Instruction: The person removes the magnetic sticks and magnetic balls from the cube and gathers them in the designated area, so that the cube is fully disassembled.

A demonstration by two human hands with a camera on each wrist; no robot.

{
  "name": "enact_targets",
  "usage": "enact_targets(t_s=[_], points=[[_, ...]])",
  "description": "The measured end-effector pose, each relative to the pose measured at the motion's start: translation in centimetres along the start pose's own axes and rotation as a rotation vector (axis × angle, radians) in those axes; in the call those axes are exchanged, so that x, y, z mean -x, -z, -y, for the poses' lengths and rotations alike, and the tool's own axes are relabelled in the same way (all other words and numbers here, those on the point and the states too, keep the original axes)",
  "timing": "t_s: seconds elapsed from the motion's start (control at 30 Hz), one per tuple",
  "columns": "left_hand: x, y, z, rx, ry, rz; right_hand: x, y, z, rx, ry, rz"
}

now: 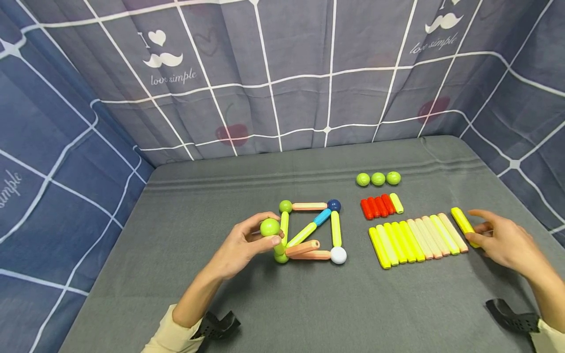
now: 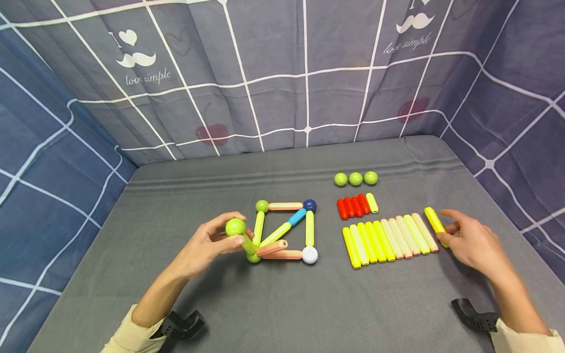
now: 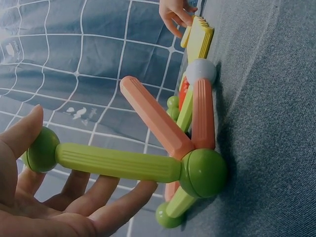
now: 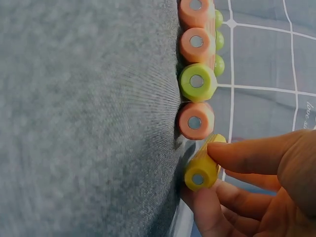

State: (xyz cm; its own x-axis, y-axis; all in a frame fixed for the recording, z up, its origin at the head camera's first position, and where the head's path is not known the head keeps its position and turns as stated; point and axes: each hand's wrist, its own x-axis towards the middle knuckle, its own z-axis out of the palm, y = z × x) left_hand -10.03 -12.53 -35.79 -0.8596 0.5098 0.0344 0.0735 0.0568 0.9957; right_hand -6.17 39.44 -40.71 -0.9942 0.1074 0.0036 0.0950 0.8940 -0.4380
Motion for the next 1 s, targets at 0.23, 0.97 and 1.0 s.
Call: enact_targets(t_s=[0.23,0.97,1.0], points=[[-0.1,0.0,0.1,-0.003,0.004,0.002,-0.2,-0.2,0.0,0.009,0.022,0.008],[-0.1,0.0,0.1,0.013,0.017,-0.001,0.6,-0.1,2.2,0.035,0.059,-0.133],[-0.1,0.0,0.1,0.015,0.019,-0.002,0.7,-0.1,2.8,0.026,0.068,-0.149]])
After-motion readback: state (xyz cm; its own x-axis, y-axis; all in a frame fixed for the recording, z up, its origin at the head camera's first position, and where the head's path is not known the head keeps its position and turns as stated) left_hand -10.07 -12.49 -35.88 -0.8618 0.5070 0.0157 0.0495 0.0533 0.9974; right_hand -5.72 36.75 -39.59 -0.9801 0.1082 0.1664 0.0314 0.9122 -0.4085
